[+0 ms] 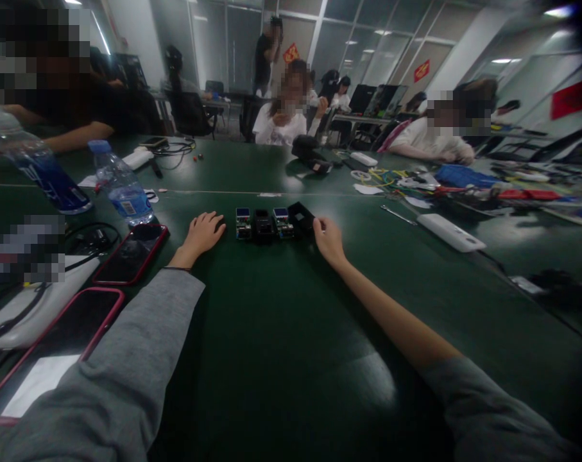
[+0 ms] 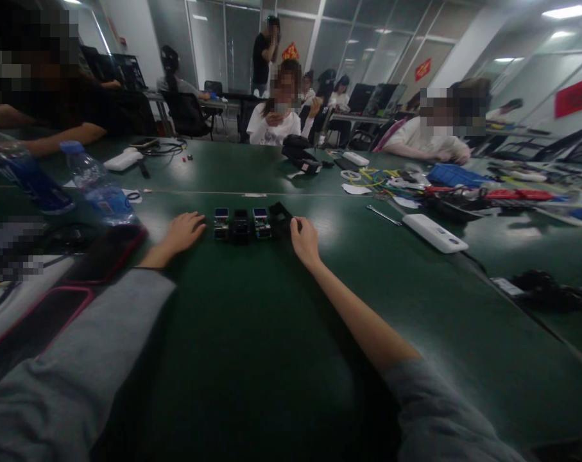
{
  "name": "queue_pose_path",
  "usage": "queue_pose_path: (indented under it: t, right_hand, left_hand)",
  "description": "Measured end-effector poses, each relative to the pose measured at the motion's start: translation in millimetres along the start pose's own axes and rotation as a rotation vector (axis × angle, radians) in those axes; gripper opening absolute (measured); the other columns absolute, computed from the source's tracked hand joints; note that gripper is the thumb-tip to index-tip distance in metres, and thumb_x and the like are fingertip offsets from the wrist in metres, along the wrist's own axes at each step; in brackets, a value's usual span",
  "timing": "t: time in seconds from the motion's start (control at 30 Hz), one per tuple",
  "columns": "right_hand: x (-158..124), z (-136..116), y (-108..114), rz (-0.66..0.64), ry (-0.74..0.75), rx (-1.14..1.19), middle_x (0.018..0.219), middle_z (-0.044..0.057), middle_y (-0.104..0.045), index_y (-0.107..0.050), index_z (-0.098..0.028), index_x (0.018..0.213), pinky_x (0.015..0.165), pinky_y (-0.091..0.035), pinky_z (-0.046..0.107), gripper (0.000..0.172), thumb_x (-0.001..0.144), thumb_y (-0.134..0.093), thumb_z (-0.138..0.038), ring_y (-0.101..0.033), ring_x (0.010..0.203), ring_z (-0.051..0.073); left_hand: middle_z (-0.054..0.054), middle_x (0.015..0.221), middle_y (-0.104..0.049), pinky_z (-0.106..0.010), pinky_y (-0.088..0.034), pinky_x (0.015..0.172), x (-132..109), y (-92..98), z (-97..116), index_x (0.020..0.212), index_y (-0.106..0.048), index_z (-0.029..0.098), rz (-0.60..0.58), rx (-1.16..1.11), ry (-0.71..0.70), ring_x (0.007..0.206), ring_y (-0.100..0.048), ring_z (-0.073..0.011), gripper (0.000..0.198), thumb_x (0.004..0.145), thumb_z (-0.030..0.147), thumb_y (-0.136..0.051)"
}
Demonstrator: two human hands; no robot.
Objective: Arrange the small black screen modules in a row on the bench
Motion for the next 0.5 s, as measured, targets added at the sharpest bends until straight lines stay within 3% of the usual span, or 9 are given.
queue_pose_path:
  t: [0.1, 0.17, 0.27, 0.37, 0.5]
  right_hand:
    - [1.4, 3.9, 0.1, -0.010, -0.048, -0.011, 0.105, 0.019, -0.072, -0.073, -0.014, 0.107, 0.098, -0.053, 0.054, 0.064, 0.105, -0.033, -0.064, -0.068, 0.101, 0.035]
    - [-0.2, 3.1, 0.2, -0.014, -0.031, 0.017, 0.112, 0.020, -0.072, -0.072, -0.013, 0.117, 0.099, -0.054, 0.055, 0.065, 0.103, -0.036, -0.066, -0.067, 0.105, 0.035]
    - [-3.6, -2.2, -1.2, -0.031, 0.030, 0.016, 0.126, 0.023, -0.067, -0.064, -0.011, 0.135, 0.102, -0.053, 0.058, 0.071, 0.095, -0.056, -0.069, -0.064, 0.116, 0.038]
    - [-4.4, -7.2, -1.2, -0.088, 0.077, -0.015, 0.132, 0.025, -0.064, -0.061, -0.009, 0.138, 0.107, -0.051, 0.061, 0.074, 0.087, -0.070, -0.062, -0.061, 0.123, 0.041]
    - [-7.1, 6.5, 26.7, -0.156, 0.059, -0.024, 0.126, 0.020, -0.069, -0.064, -0.013, 0.135, 0.098, -0.056, 0.060, 0.064, 0.086, -0.070, -0.053, -0.068, 0.111, 0.038]
  left_hand:
    - [-0.011, 0.165, -0.046, -0.057, -0.033, 0.124, -0.5, 0.6, 0.6, 0.154, -0.051, 0.023, 0.006, -0.005, -0.001, 0.153, -0.039, -0.0339, 0.053, 0.109, 0.047, -0.034]
    - [-0.011, 0.165, -0.046, -0.057, -0.033, 0.124, -0.8, 0.8, 1.0, 0.154, -0.051, 0.023, 0.009, -0.006, 0.001, 0.153, -0.039, -0.0340, 0.054, 0.109, 0.047, -0.035]
    - [-0.013, 0.165, -0.046, -0.057, -0.032, 0.124, -1.9, 1.7, 2.1, 0.154, -0.051, 0.021, 0.005, -0.007, 0.008, 0.154, -0.039, -0.0341, 0.055, 0.109, 0.047, -0.034]
    - [-0.012, 0.166, -0.045, -0.056, -0.031, 0.125, -3.4, 3.6, 3.6, 0.155, -0.050, 0.020, 0.000, -0.010, 0.010, 0.154, -0.038, -0.0335, 0.055, 0.109, 0.046, -0.034]
    - [-0.012, 0.166, -0.044, -0.055, -0.031, 0.126, -5.3, 6.0, 5.2, 0.155, -0.050, 0.020, -0.003, -0.022, 0.013, 0.155, -0.037, -0.0335, 0.055, 0.110, 0.046, -0.034]
Point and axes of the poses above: each hand's wrist, its own x-axis towards the middle knuckle, its own y-axis out of the back of the hand, z = x × y, the point moved 2 cm from there along x, towards the middle knuckle
